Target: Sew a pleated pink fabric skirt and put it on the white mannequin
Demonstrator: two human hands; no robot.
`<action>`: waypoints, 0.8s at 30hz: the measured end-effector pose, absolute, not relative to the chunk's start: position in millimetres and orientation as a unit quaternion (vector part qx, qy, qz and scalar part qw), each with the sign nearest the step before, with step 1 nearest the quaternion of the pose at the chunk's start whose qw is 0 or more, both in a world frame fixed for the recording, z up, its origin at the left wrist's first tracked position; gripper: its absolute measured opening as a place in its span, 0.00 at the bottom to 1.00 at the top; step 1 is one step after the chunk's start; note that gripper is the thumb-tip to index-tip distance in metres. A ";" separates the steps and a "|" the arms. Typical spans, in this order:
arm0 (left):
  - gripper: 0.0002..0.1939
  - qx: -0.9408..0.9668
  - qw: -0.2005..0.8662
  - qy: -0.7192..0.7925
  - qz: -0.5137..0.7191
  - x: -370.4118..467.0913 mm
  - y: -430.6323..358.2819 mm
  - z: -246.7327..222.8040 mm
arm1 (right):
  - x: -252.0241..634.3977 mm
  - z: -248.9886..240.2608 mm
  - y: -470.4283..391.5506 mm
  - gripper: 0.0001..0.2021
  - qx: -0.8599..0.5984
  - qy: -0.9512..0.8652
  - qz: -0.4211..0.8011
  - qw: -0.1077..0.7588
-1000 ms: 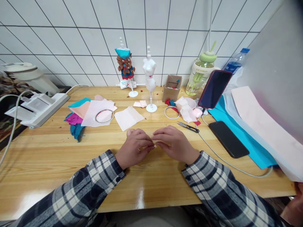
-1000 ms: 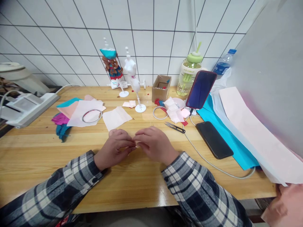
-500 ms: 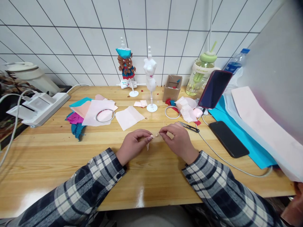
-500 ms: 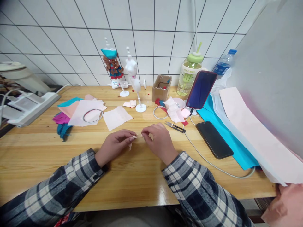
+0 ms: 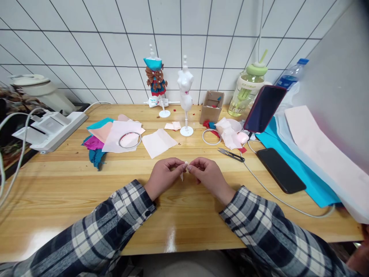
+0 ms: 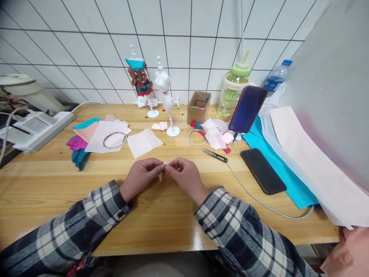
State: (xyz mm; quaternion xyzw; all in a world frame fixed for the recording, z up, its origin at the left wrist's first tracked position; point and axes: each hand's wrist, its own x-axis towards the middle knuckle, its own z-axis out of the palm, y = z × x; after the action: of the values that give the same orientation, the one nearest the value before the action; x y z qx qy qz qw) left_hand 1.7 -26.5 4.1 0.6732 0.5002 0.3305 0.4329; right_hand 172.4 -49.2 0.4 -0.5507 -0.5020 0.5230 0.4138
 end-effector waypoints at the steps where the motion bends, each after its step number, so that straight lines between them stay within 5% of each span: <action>1: 0.13 0.672 0.430 0.503 0.332 2.2 -26.9 4.6 | 171.5 -0.2 -49.1 0.11 -0.547 -0.497 0.528 0.419; 10: 0.15 0.613 0.476 0.519 0.357 8.4 -26.4 10.5 | 164.8 -0.1 -48.4 0.11 -0.498 -0.390 0.569 0.526; 24: 0.16 0.611 0.485 0.511 0.360 9.7 -28.9 14.1 | 159.5 -7.2 -46.6 0.11 -0.531 -0.438 0.507 0.519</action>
State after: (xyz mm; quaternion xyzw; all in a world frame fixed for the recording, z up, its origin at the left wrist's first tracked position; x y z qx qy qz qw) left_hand 9.7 -28.9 14.1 0.6113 0.5115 0.3599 0.4849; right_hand 159.5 -46.6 -7.2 -0.5310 -0.4383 0.5068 0.5188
